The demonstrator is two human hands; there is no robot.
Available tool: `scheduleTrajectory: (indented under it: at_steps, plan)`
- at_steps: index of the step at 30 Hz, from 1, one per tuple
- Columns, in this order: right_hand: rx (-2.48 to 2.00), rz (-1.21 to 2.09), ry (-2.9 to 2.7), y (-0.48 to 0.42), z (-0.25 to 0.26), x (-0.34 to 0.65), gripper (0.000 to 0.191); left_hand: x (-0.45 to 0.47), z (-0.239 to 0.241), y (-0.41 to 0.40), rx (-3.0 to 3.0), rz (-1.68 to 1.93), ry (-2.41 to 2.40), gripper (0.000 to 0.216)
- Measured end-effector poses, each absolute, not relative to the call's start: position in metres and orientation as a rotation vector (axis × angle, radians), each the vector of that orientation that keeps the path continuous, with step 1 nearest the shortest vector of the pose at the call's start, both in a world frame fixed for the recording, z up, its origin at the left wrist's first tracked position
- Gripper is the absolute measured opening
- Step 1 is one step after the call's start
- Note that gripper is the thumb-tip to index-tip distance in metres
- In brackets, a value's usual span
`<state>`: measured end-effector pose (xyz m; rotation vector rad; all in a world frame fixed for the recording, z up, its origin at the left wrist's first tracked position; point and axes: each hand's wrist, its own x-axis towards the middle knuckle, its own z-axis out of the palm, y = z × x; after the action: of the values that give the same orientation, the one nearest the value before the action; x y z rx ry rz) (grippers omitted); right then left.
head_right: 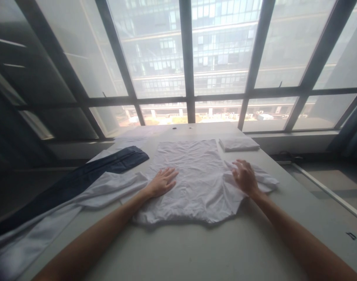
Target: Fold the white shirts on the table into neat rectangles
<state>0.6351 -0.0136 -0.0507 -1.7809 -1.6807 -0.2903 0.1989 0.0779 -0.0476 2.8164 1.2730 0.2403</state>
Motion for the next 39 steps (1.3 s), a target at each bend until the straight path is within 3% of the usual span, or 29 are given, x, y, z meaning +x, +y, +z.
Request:
scheduleTrajectory:
  at_steps: [6, 12, 17, 21, 26, 31, 35, 39]
  plan:
    - [-2.03, -0.082, -1.972, -0.013, -0.076, 0.639, 0.064, 0.201, -0.049, 0.076, 2.821, 0.256, 1.286, 0.056]
    - [-1.994, -0.03, -2.077, -0.017, -0.074, 0.668, 0.067, 0.203, -0.045, 0.075, 2.81, 0.277, 1.296, 0.056]
    - [-1.823, -0.263, -1.962, -0.032, -0.048, 0.621, 0.057, 0.211, -0.03, 0.06, 2.838, 0.416, 1.169, 0.053]
    - [-1.599, -0.092, -2.169, -0.047, -0.042, 0.569, 0.048, 0.223, -0.026, 0.043, 2.845, 0.321, 0.856, 0.052]
    - [-1.656, 0.18, -2.453, -0.057, -0.054, 0.556, 0.059, 0.227, -0.034, 0.035, 2.853, 0.129, 0.749, 0.06]
    - [-1.72, 0.18, -2.477, -0.058, -0.058, 0.583, 0.071, 0.225, -0.024, 0.031, 2.836, 0.202, 0.738, 0.058]
    - [-1.54, 0.006, -2.453, -0.06, -0.044, 0.581, 0.058, 0.229, 0.0, 0.016, 2.781, 0.322, 0.793, 0.035]
    - [-1.402, 0.095, -2.335, -0.066, -0.022, 0.56, 0.034, 0.231, 0.019, 0.007, 2.645, 0.07, 1.122, 0.04]
